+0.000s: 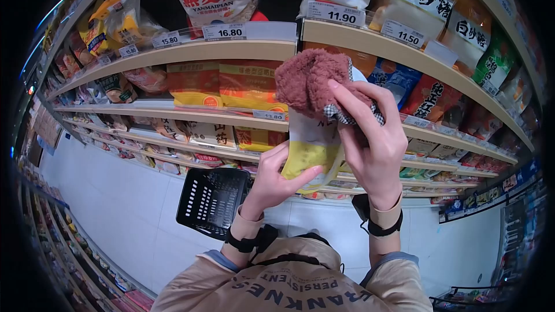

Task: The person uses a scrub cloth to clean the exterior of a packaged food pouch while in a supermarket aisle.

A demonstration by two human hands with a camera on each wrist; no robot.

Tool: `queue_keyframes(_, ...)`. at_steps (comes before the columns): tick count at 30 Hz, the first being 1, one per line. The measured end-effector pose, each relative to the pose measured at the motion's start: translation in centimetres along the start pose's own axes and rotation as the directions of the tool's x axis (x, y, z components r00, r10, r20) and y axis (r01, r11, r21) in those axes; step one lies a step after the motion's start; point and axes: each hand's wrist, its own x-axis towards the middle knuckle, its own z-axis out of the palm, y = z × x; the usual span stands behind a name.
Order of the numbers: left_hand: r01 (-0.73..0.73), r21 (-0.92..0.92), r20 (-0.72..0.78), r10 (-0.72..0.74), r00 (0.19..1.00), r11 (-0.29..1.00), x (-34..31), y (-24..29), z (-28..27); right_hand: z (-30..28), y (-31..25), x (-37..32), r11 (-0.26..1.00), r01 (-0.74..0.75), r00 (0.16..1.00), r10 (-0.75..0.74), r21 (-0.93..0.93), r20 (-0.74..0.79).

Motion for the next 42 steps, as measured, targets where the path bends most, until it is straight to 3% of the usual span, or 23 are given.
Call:
queue_keyframes(2, -0.021, 0.007, -0.029, 0.021, 0.999, 1.000, 0.1, 0.2, -0.7, 0.3, 0.4, 0.2, 0.999, -0.035, 0.999, 0.034, -0.027, -0.042)
queue_keyframes(3, -0.022, -0.067, -0.084, 0.016, 0.996, 0.998, -0.3, 0.1, 1.7, -2.2, 1.9, 0.3, 0.986, -0.110, 0.994, 0.111, -0.126, 0.002)
queue_keyframes(6, 0.030, -0.108, -0.080, -0.039, 0.996, 0.994, -0.5, -0.2, -0.1, -1.5, 2.0, -1.0, 0.965, -0.254, 0.967, 0.251, -0.067, -0.051)
queue_keyframes(8, 0.118, -0.335, -0.098, -0.158, 0.983, 0.935, -0.4, -0.3, 0.1, -1.1, 1.5, -1.6, 0.986, -0.152, 0.988, 0.153, -0.072, 0.002)
queue_keyframes(11, 0.148, -0.417, -0.116, -0.214, 0.970, 0.897, 0.1, -0.6, 1.1, -0.6, 0.5, -2.3, 0.993, -0.118, 0.985, 0.120, -0.024, 0.120)
queue_keyframes(12, 0.113, -0.258, -0.129, -0.150, 0.980, 0.959, 0.1, -1.4, 0.7, 0.5, -1.1, -2.6, 0.995, -0.048, 0.981, 0.031, 0.085, 0.191)
queue_keyframes(13, 0.116, -0.263, -0.121, -0.152, 0.981, 0.958, 0.0, -1.8, 1.4, 0.7, -1.4, -2.8, 0.994, 0.020, 0.975, -0.044, 0.112, 0.218)
queue_keyframes(15, -0.027, -0.376, -0.288, -0.089, 0.954, 0.926, -0.2, -2.1, 2.2, 1.4, -1.3, -3.0, 0.990, 0.077, 0.960, -0.105, 0.115, 0.260)
queue_keyframes(17, -0.046, -0.312, -0.241, -0.032, 0.970, 0.949, 0.2, -1.8, 1.7, 1.2, -1.2, -2.9, 0.992, 0.067, 0.964, -0.092, 0.107, 0.250)
queue_keyframes(19, 0.160, -0.415, -0.095, -0.217, 0.971, 0.896, 0.3, -0.8, 1.2, 0.0, 0.0, -2.7, 0.999, -0.046, 0.987, 0.046, -0.005, 0.154)
queue_keyframes(20, 0.145, -0.405, -0.085, -0.196, 0.977, 0.903, 0.5, -0.7, 0.8, -0.4, 0.6, -2.8, 0.994, -0.103, 0.989, 0.106, -0.039, 0.106)
queue_keyframes(25, 0.149, -0.451, -0.137, -0.234, 0.963, 0.880, 0.2, -1.2, 0.5, -0.5, 1.9, -3.5, 0.975, -0.211, 0.974, 0.216, -0.075, 0.070)
queue_keyframes(27, 0.131, -0.618, -0.232, -0.339, 0.912, 0.776, 0.4, -1.5, 1.0, 0.2, 0.9, -3.8, 0.983, -0.173, 0.980, 0.178, -0.055, 0.091)
queue_keyframes(31, 0.178, -0.580, -0.239, -0.375, 0.896, 0.795, 0.4, -1.6, 0.6, 1.1, -1.1, -4.4, 0.993, -0.096, 0.973, 0.079, 0.070, 0.216)
queue_keyframes(33, 0.086, -0.431, -0.263, -0.216, 0.940, 0.898, 0.4, -2.2, 0.3, 1.3, -1.4, -4.8, 0.988, -0.034, 0.955, -0.013, 0.151, 0.298)
queue_keyframes(35, 0.060, -0.385, -0.252, -0.168, 0.953, 0.921, 0.2, -2.2, 0.2, 1.4, -1.2, -4.9, 0.986, -0.018, 0.944, -0.039, 0.168, 0.328)
queue_keyframes(37, 0.136, -0.416, -0.263, -0.262, 0.928, 0.899, 0.5, -1.1, 0.4, 1.1, -0.3, -4.8, 0.994, -0.067, 0.962, 0.042, 0.085, 0.271)
queue_keyframes(38, 0.220, -0.506, -0.169, -0.346, 0.923, 0.834, 0.2, -1.7, 0.3, 0.8, 0.4, -4.3, 0.989, -0.147, 0.974, 0.144, 0.004, 0.175)
queue_keyframes(42, 0.218, -0.474, -0.185, -0.338, 0.923, 0.853, 0.3, -1.7, 0.7, 0.7, 0.6, -4.0, 0.991, -0.134, 0.975, 0.134, -0.012, 0.175)
